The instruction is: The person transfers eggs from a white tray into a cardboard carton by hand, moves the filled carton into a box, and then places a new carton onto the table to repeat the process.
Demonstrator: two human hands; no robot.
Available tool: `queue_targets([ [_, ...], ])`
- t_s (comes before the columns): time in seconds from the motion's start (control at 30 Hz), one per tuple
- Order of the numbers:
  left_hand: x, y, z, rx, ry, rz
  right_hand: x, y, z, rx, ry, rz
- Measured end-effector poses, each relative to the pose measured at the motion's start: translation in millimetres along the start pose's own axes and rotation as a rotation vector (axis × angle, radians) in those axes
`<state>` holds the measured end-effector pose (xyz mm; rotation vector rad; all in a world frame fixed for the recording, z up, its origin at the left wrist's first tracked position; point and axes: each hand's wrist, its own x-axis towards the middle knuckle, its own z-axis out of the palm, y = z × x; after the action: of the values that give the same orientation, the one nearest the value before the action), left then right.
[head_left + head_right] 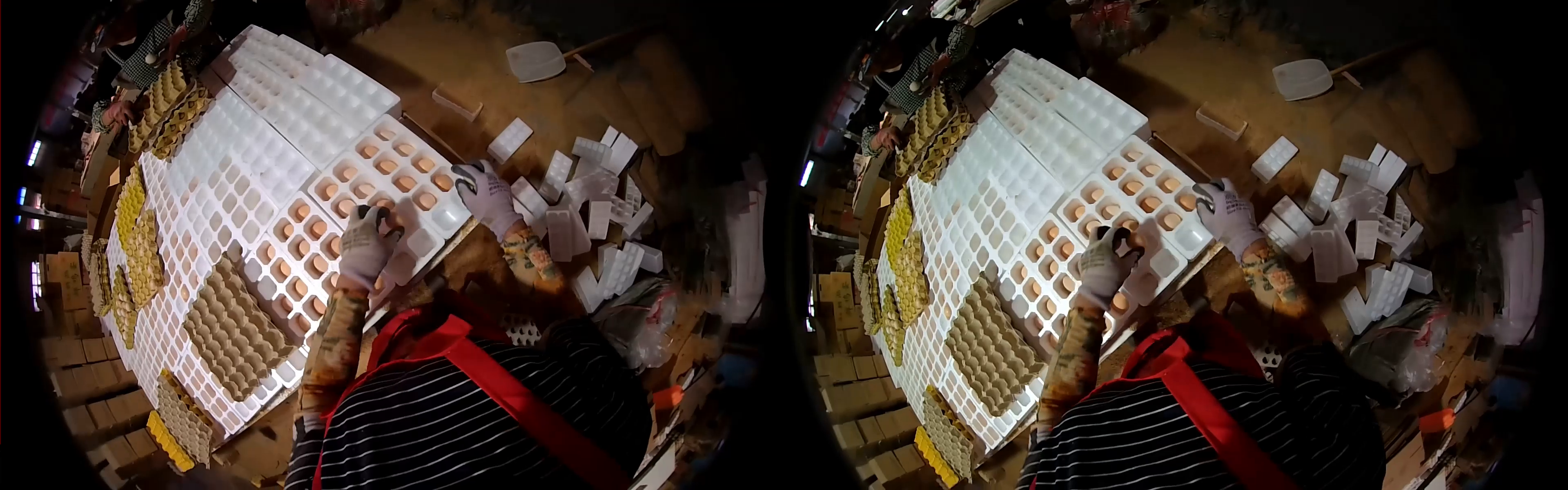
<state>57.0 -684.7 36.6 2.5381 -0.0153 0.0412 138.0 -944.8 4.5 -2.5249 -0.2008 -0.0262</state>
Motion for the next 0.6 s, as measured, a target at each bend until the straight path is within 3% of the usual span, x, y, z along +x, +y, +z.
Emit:
queue_targets([
  [0.1, 15.0, 7.3, 26.1, 0.178, -0.101, -0.051, -15.6, 4.4, -8.2, -0.062, -0.073, -0.033],
  [0.17, 10.7, 19.7, 35.0, 0.136, -0.019, 0.030, -14.2, 9.0, -13.1, -0.021, -0.132, -0.023],
  [0.2, 5.1, 35.5, 31.7, 0.010, -0.095, -0.025, -12.2, 10.8, -14.3, -0.012, -0.141, -0.025],
  [0.3, -7.6, 70.8, 42.9, 0.152, -0.347, -0.014, -12.0, -1.2, -18.5, 0.154, -0.075, -0.063],
  [0.33, -11.8, 66.3, 46.0, 0.155, -0.343, -0.033, -13.7, -8.6, -10.7, 0.160, -0.089, -0.074],
  [0.4, -16.3, 56.1, 46.8, -0.045, -0.132, -0.098, -16.6, -15.7, 7.4, 0.414, 0.150, -0.352],
  [0.43, -22.8, 17.0, 65.7, -0.049, 0.108, 0.003, -15.1, -11.1, 22.8, 0.423, 0.089, -0.412],
  [0.47, -32.3, -0.8, 66.7, -0.582, 0.040, -0.392, -17.6, -8.4, 33.8, 0.433, 0.074, -0.420],
  [0.53, -47.7, -0.9, 55.3, -1.023, 0.238, -0.527, -20.6, -4.4, 52.8, 0.205, 0.174, -0.573],
  [0.6, -63.4, -1.1, 64.7, -0.838, 0.283, -0.398, -20.9, -1.2, 62.3, 0.236, 0.160, -0.614],
])
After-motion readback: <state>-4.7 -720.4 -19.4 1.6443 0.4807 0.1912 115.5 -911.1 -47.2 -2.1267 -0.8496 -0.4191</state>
